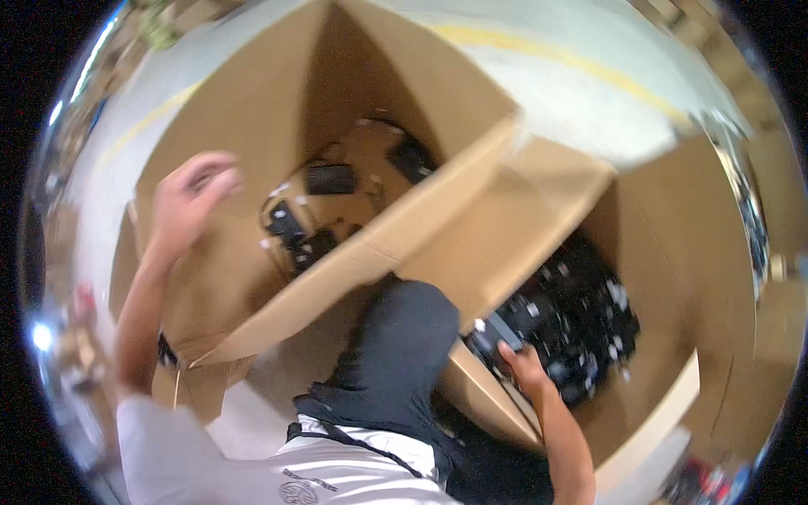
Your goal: The person sits on the floor between two large cardboard boxes and repeatedly picks up black electronic devices from the left box. They inspect each device by turning it over in their hands and then place it into the right box. The process is repeated continuously throughout the video.
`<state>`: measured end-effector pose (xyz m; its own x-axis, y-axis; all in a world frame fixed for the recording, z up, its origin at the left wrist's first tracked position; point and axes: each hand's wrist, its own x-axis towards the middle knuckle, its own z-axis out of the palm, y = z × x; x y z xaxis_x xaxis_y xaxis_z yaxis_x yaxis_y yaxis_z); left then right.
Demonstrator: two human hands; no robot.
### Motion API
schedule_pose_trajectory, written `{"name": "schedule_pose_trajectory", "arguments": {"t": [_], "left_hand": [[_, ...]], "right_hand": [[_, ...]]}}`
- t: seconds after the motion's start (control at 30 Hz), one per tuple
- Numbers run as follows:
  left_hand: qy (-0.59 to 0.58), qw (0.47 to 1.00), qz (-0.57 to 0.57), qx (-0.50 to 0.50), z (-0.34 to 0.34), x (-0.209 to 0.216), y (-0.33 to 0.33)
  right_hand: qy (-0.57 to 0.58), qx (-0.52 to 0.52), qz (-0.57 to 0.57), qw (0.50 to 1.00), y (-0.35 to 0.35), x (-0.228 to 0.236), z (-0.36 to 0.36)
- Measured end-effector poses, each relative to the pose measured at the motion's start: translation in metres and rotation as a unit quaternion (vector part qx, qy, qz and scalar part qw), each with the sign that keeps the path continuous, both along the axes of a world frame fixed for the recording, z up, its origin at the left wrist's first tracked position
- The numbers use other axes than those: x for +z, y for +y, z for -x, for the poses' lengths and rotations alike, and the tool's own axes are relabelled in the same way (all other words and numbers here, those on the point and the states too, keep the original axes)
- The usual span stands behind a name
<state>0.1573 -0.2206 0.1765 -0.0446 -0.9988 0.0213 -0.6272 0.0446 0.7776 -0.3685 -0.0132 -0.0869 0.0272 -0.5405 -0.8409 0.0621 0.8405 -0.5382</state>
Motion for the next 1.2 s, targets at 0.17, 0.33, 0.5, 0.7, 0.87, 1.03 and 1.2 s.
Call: {"name": "schedule_pose_trajectory", "arguments": {"t": [0.17,0.33,0.5,0.7,0.87,1.03,1.2], "left_hand": [[-0.111,0.985,-0.127,-0.040,-0.066,-0.131,-0.088],[-0.215,0.920,-0.315,-0.088,-0.137,-0.318,-0.062],[-0.232,0.926,-0.274,-0.115,-0.102,-0.384,-0.013],[-0.230,0.923,-0.300,-0.066,-0.096,-0.408,0.028],[-0.205,0.951,-0.217,-0.078,-0.098,-0.438,0.052],[0.202,0.868,-0.454,-0.005,-0.081,-0.317,-0.034],[0.327,0.880,-0.345,-0.010,-0.006,-0.079,-0.103]], "right_hand": [[0.081,0.080,0.009,0.993,0.009,-0.035,0.011],[0.267,0.226,0.060,0.935,0.002,0.005,0.039],[0.251,0.080,0.067,0.962,0.026,0.060,0.039],[0.241,0.113,0.048,0.963,0.046,0.064,0.028],[0.295,0.225,0.124,0.920,0.042,0.065,0.015],[0.352,0.183,0.184,0.899,-0.001,0.141,-0.035],[0.308,0.096,0.405,0.856,-0.070,0.249,-0.121]]}}
